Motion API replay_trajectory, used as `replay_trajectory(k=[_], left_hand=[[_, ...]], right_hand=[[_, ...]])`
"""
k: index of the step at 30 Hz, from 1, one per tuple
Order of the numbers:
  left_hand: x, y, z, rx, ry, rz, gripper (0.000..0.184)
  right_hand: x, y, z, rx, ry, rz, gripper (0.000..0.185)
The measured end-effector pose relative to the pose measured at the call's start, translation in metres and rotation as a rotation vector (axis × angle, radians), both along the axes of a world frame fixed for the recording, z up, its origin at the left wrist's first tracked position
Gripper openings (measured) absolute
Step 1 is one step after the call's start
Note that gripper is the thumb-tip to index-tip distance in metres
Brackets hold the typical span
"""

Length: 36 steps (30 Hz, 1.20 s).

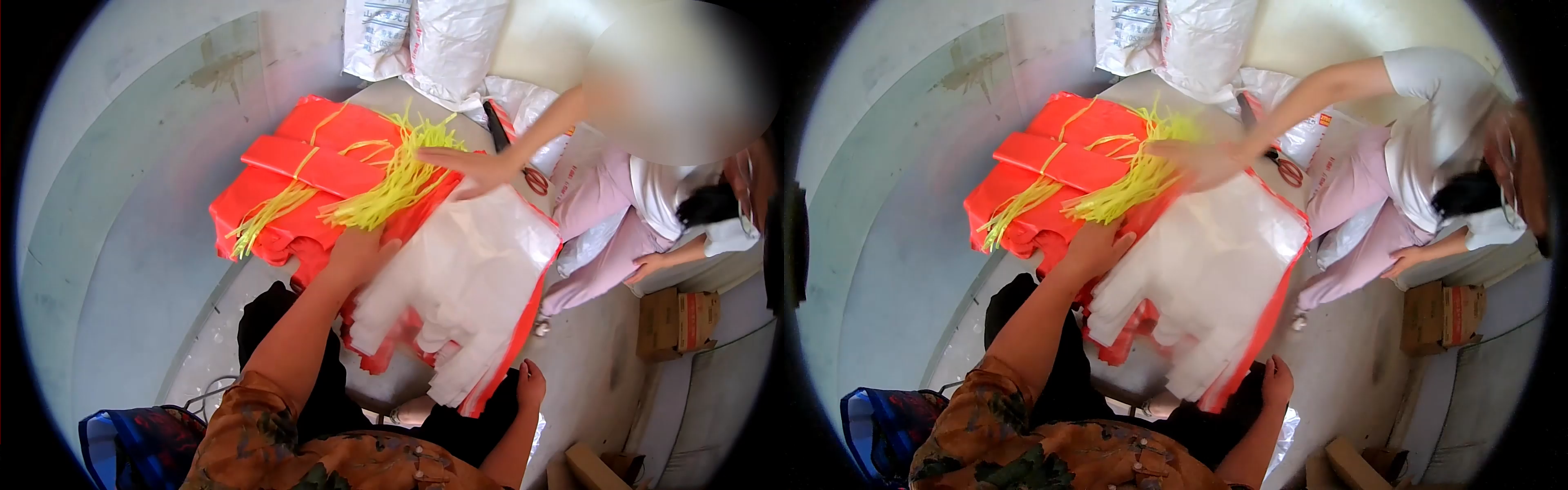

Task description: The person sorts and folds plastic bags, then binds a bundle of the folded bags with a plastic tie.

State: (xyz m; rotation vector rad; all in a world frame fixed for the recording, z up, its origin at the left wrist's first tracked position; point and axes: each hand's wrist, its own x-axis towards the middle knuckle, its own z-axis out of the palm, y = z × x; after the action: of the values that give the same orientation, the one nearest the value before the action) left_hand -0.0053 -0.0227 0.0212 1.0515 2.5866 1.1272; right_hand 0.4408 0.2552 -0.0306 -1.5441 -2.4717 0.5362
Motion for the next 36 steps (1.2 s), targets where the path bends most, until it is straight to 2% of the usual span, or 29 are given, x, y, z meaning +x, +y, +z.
replay_trajectory(k=[5, 8, 11, 14, 17, 20, 23, 26, 32, 36], left_hand=[[-0.001, -0.01, 0.003, -0.035, -0.036, 0.037, 0.05], [0.003, -0.022, 0.049, -0.119, -0.313, 0.172, 0.038], [-0.003, -0.026, 0.038, 0.162, -0.221, 0.28, 0.033], [-0.019, -0.015, 0.008, 0.325, 0.115, 0.255, 0.04], [-0.035, 0.001, -0.003, 0.138, 0.333, 0.17, 0.058], [-0.051, 0.021, 0.003, -0.238, 0.301, 0.166, 0.072], [-0.061, 0.031, 0.003, -0.4, 0.18, 0.182, 0.076], [-0.069, 0.034, -0.017, -0.403, 0.269, 0.217, 0.069], [-0.075, 0.036, -0.011, -0.519, 0.235, 0.137, 0.044], [-0.074, 0.046, -0.011, -0.456, 0.154, 0.113, 0.035]], right_hand=[[-0.006, 0.0, -0.006, -0.005, -0.02, 0.017, 0.039], [-0.011, -0.001, -0.007, -0.008, -0.024, 0.014, 0.039], [-0.014, -0.002, -0.005, -0.013, -0.039, 0.013, 0.039], [-0.015, -0.001, -0.005, 0.0, -0.017, 0.053, 0.039], [-0.014, 0.003, -0.011, -0.002, -0.021, 0.079, 0.039], [-0.018, 0.001, -0.003, -0.03, -0.036, 0.031, 0.04], [-0.009, 0.008, -0.011, -0.022, -0.033, 0.031, 0.04], [-0.006, 0.005, -0.007, -0.041, -0.041, 0.003, 0.04], [-0.004, 0.01, -0.011, -0.055, -0.028, 0.013, 0.04], [-0.012, 0.008, -0.007, -0.059, -0.054, 0.014, 0.039]])
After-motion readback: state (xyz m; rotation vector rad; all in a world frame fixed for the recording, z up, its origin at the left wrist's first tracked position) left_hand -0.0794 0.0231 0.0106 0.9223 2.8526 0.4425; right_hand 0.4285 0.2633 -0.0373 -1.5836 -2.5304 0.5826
